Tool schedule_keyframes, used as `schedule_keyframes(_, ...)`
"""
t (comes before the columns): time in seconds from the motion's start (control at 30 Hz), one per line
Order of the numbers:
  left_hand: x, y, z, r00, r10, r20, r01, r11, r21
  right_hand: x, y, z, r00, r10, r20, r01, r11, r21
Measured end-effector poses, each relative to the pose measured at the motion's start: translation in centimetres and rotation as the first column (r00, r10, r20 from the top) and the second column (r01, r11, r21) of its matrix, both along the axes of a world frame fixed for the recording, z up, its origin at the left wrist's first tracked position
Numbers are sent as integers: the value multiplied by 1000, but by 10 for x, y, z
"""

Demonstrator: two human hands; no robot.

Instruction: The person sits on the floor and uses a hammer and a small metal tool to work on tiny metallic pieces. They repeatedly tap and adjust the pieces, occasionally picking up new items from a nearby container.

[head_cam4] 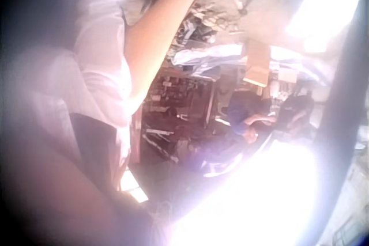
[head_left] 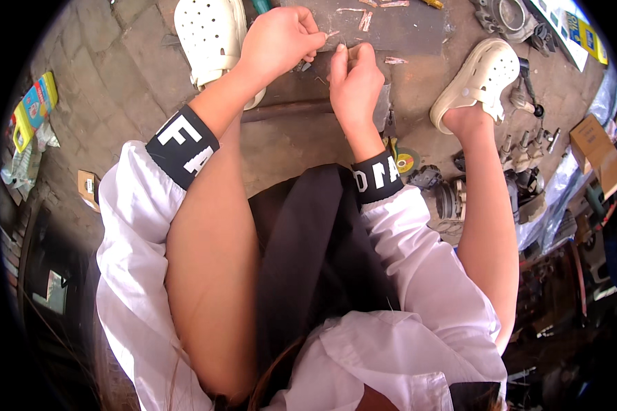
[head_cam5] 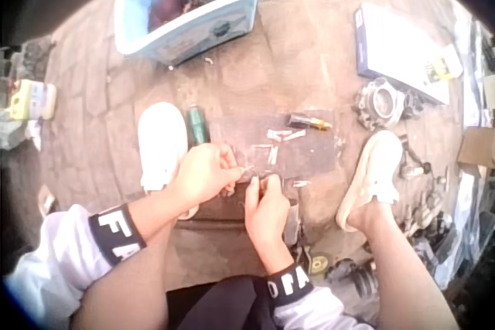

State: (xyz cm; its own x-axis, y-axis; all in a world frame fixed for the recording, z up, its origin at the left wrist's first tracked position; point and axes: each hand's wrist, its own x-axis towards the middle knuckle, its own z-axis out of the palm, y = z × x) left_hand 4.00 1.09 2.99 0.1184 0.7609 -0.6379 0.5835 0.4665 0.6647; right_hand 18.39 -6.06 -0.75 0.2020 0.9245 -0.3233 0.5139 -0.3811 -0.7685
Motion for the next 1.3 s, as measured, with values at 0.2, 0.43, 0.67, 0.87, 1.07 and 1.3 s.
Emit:
schedule_keyframes(0.2,5,9,20,992,127,-12,-128,983,-129,2,1,2,995,102,-9,-101,994,43)
schedule_keyframes(0.43,5,7,19,992,124,-17,-125,983,-131,2,4,6,994,108,20,-108,994,30)
schedule_keyframes(0.67,4,6,20,992,127,-3,-126,984,-124,-4,4,7,996,74,39,-75,997,27)
schedule_keyframes(0.87,7,10,25,991,133,-10,-133,980,-151,-6,6,8,995,74,63,-74,997,2)
schedule_keyframes(1.07,3,5,13,984,167,66,-157,979,-131,-1,10,8,980,174,102,-172,985,-25)
schedule_keyframes(1.3,1,5,13,988,146,60,-139,985,-105,-5,5,2,997,74,24,-75,997,32)
